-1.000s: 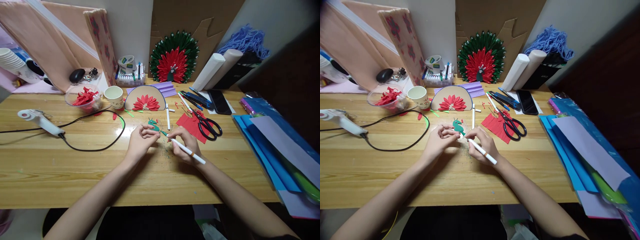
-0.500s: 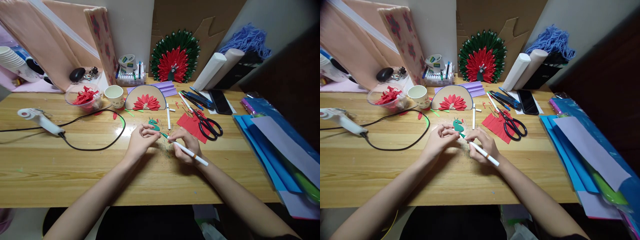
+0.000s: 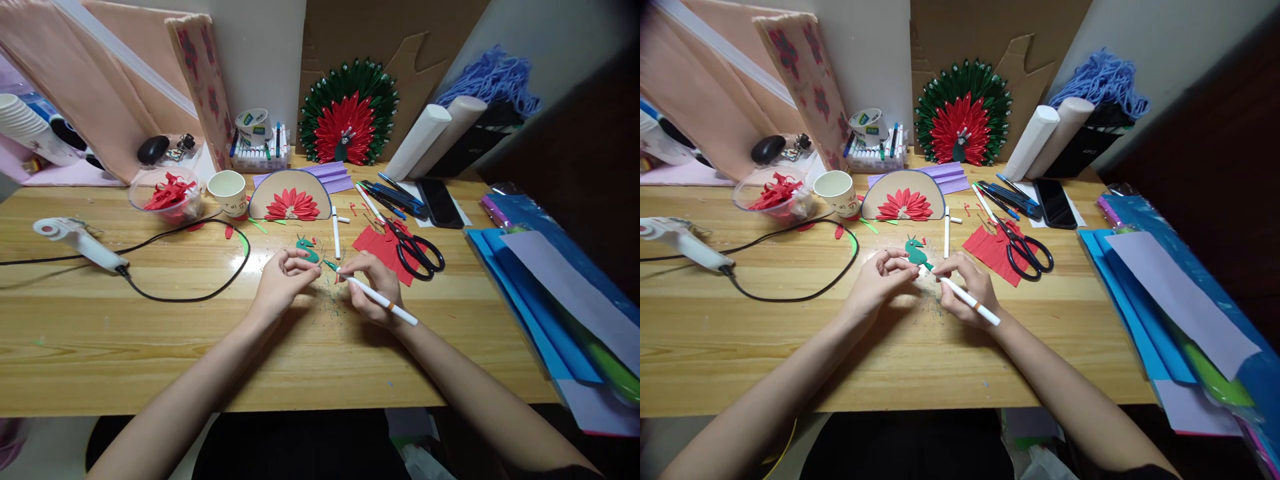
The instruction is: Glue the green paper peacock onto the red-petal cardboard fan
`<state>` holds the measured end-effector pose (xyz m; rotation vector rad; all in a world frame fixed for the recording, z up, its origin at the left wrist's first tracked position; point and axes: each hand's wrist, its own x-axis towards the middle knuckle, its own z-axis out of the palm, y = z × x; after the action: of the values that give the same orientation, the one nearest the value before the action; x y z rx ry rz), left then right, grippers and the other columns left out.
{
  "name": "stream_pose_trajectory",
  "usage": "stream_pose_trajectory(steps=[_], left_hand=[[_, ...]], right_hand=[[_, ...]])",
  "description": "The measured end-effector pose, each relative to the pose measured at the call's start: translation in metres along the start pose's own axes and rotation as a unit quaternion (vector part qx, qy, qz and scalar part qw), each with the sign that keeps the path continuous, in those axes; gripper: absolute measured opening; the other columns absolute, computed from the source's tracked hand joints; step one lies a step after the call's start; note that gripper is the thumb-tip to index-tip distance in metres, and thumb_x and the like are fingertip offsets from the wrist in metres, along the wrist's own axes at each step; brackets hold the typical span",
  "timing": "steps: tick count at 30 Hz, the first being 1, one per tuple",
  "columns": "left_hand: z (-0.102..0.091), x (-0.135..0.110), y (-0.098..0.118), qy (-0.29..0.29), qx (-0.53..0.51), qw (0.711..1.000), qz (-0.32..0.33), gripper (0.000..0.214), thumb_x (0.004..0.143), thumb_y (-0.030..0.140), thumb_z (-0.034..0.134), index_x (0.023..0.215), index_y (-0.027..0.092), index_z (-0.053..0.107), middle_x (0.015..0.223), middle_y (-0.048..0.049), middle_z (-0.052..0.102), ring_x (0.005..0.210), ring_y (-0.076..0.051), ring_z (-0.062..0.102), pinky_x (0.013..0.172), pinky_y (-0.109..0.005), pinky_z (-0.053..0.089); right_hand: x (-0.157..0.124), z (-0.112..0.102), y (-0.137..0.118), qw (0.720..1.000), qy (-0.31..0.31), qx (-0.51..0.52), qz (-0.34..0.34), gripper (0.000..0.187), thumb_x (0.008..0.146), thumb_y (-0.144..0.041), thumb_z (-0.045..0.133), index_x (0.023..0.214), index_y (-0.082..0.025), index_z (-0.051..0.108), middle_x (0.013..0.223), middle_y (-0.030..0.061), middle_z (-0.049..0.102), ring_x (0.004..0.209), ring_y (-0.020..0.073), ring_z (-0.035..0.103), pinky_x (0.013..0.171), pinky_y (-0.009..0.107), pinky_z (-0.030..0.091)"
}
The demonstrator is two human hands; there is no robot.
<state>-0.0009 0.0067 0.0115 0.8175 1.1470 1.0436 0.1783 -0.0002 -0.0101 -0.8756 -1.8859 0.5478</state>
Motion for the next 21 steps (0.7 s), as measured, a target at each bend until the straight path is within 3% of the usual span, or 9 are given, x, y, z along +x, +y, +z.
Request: stream_pose_trajectory(steps=[21], left_hand=[[-0.0012, 0.0026, -0.0038, 0.008, 0.009, 1.0, 0.009, 0.037, 0.058, 0.018, 0.077, 0.086, 0.015, 0.053, 0.065, 0.0011, 0.066, 0.066, -0.013, 0.064, 0.071, -0.027, 0.048]], right_hand=[[0.0023, -0.0005, 0.0004, 0.999, -0.032, -0.001, 0.023, 0.023, 0.072, -0.011, 0.053, 0.092, -0.023, 0.057, 0.077, 0.0025, 0.062, 0.07, 0.0181, 0.058, 0.066, 0.033, 0.048]])
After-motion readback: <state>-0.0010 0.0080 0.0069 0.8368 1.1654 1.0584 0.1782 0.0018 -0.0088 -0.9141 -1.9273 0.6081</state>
